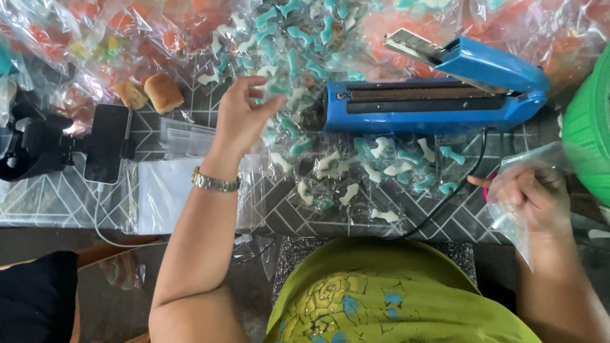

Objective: Packaging shark-shaped gummy candies into small plastic bags and sealing them with a heat sealer.

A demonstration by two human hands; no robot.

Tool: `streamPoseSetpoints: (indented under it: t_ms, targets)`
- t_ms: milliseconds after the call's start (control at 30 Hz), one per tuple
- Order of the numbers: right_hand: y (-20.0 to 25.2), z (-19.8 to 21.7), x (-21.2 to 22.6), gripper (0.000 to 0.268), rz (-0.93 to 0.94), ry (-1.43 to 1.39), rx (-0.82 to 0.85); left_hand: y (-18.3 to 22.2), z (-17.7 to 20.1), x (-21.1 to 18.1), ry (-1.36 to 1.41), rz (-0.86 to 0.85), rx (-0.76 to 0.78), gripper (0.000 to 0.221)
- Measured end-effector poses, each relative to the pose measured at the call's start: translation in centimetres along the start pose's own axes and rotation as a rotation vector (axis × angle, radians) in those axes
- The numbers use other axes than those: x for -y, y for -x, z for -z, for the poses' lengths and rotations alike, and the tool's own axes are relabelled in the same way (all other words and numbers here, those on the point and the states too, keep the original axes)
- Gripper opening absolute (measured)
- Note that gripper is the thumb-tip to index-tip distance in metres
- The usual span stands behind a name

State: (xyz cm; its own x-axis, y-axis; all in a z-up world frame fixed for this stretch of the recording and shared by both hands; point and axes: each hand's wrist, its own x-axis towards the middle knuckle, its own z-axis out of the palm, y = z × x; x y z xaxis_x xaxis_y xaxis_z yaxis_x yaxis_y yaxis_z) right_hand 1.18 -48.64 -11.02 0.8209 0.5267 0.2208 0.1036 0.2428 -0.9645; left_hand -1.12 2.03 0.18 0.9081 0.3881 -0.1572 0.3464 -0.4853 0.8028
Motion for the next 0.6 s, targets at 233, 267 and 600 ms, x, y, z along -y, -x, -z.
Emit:
streamPoseSetpoints:
  t_ms: [233,267,600]
  targets:
    - [0.5,1.2,-0.9,0.038,0.015,-0.107,0.050,1.2,-1.7,4.6,-0.027,-0.392,-0.235,0.033]
    - [0.5,1.4,-1.0,0.037,0.006,-0.154,0.056,1.7,-1.8,5.0,-0.151,-0.439,-0.246,0.031]
    - [0.3,0.5,-0.6,0.039,0.054,-0.042,0.012,2.3,-4.3,3.5,-0.438,-0.376,-0.079,0.058]
